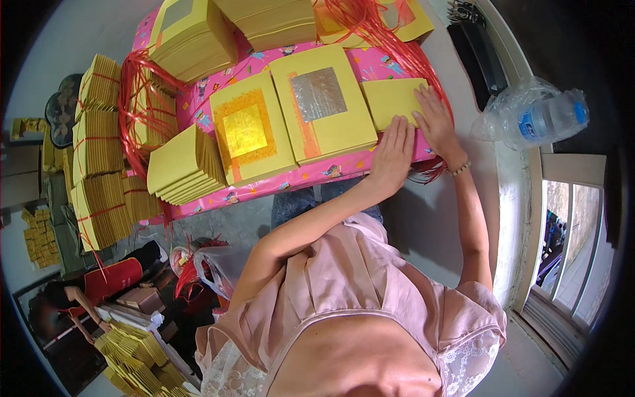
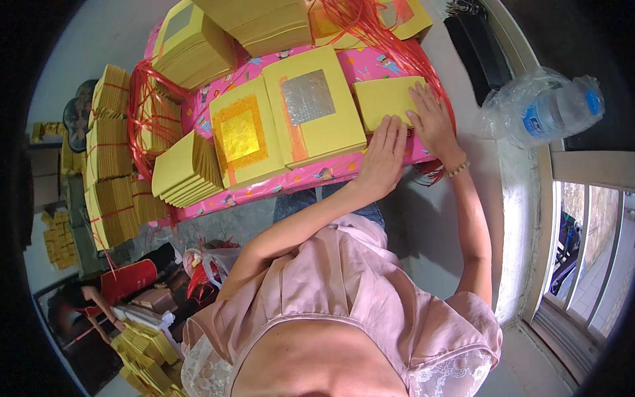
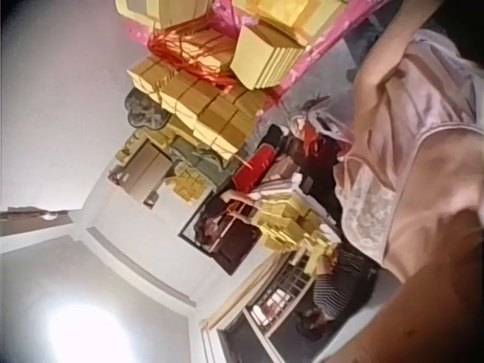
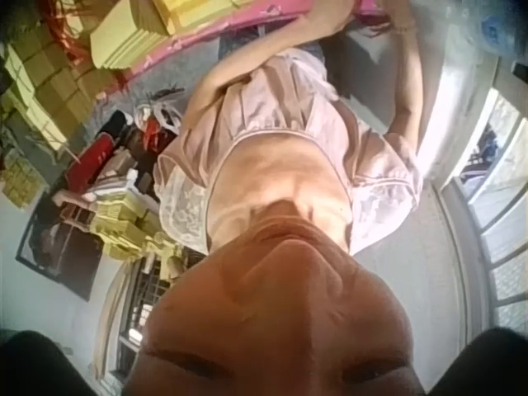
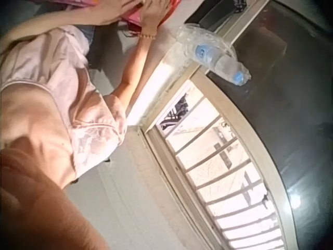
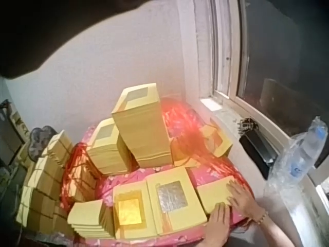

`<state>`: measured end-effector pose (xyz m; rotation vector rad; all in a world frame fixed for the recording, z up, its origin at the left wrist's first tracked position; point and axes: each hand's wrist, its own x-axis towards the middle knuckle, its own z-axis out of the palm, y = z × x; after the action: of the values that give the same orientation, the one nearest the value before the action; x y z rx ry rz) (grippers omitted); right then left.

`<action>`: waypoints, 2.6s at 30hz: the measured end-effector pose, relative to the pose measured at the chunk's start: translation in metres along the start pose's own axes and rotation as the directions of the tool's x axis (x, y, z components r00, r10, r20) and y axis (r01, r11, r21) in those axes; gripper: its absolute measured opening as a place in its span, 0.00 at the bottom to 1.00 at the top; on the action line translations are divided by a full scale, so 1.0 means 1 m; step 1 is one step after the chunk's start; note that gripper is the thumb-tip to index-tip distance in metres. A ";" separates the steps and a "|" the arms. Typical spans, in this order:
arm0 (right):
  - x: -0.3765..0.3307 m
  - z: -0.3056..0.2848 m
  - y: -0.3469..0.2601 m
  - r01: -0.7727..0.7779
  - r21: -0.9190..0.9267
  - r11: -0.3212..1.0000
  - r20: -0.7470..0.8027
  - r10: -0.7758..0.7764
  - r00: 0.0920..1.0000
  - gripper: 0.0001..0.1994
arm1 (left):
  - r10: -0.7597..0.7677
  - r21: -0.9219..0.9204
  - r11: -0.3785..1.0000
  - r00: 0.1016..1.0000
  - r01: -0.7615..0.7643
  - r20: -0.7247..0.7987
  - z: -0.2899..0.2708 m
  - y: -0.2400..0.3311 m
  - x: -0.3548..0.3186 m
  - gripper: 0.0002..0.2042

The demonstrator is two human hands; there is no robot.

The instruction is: The person is folding yellow Joss paper, likely for ceremonial use.

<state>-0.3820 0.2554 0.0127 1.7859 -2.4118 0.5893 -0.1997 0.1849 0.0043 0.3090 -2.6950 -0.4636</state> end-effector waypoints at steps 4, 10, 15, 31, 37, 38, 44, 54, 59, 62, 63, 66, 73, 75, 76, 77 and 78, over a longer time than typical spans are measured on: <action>0.014 -0.022 -0.023 0.075 0.081 0.994 -0.132 -0.064 0.989 0.22 | 0.052 -0.299 0.953 0.999 -0.049 0.005 -0.048 -0.002 -0.017 0.38; 0.026 -0.035 -0.083 0.240 0.249 0.938 0.103 -0.272 0.957 0.24 | -0.069 -0.248 0.969 0.974 0.014 -0.215 -0.100 -0.054 -0.053 0.22; 0.032 -0.019 -0.096 0.329 0.235 0.915 0.159 -0.370 0.915 0.23 | -0.199 -0.171 0.970 0.969 0.172 -0.150 -0.117 -0.093 -0.080 0.23; 0.043 -0.012 -0.098 0.247 0.431 0.868 0.061 -0.301 0.952 0.09 | -0.324 -0.344 0.900 0.939 0.269 -0.114 -0.123 -0.122 -0.101 0.19; 0.047 -0.017 -0.098 0.228 0.445 0.866 0.078 -0.291 0.953 0.08 | -0.325 -0.385 0.890 0.931 0.243 -0.164 -0.119 -0.124 -0.099 0.14; 0.048 -0.016 -0.097 0.227 0.443 0.868 0.082 -0.291 0.953 0.08 | -0.330 -0.393 0.887 0.928 0.242 -0.172 -0.119 -0.125 -0.098 0.14; 0.046 -0.013 -0.097 0.220 0.450 0.866 0.081 -0.285 0.955 0.09 | -0.362 -0.416 0.873 0.910 0.254 -0.204 -0.118 -0.120 -0.097 0.12; 0.045 -0.014 -0.097 0.205 0.455 0.867 0.094 -0.275 0.957 0.09 | -0.389 -0.409 0.873 0.885 0.266 -0.256 -0.113 -0.117 -0.092 0.07; 0.046 -0.019 -0.097 0.221 0.445 0.868 0.109 -0.298 0.948 0.10 | -0.387 -0.355 0.892 0.881 0.282 -0.273 -0.116 -0.118 -0.087 0.06; 0.049 -0.027 -0.112 0.341 0.274 0.899 0.005 -0.356 0.934 0.14 | -0.437 -0.321 0.873 0.881 0.367 -0.180 -0.128 -0.119 -0.084 0.06; 0.049 -0.027 -0.114 0.349 0.267 0.898 -0.003 -0.361 0.932 0.14 | -0.431 -0.319 0.877 0.882 0.360 -0.191 -0.130 -0.119 -0.083 0.06; 0.053 -0.014 -0.113 0.421 0.166 0.892 -0.049 -0.419 0.906 0.14 | -0.450 -0.298 0.870 0.878 0.392 -0.161 -0.135 -0.123 -0.077 0.07; 0.108 -0.012 -0.111 0.177 0.399 0.900 0.049 -0.214 0.976 0.09 | -0.283 -0.130 0.959 0.814 0.252 -0.507 -0.135 -0.129 -0.059 0.25; 0.132 -0.009 -0.107 0.172 0.418 0.892 0.016 -0.197 0.980 0.10 | -0.199 -0.064 0.979 0.834 0.194 -0.515 -0.134 -0.130 -0.051 0.25; 0.144 -0.005 -0.105 0.191 0.417 0.889 -0.014 -0.204 0.979 0.11 | -0.119 0.001 0.990 0.851 0.139 -0.512 -0.133 -0.129 -0.047 0.25; 0.155 -0.001 -0.103 0.210 0.415 0.885 -0.044 -0.211 0.977 0.12 | -0.078 -0.011 0.997 0.900 0.081 -0.428 -0.125 -0.135 -0.044 0.28; 0.165 0.004 -0.099 0.211 0.411 0.887 -0.047 -0.211 0.976 0.12 | -0.074 -0.010 0.997 0.899 0.077 -0.431 -0.123 -0.134 -0.037 0.28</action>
<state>-0.3412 0.0806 0.0824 2.1627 -2.1628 1.1433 -0.0962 0.0378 0.0506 0.4610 -2.2571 -0.3574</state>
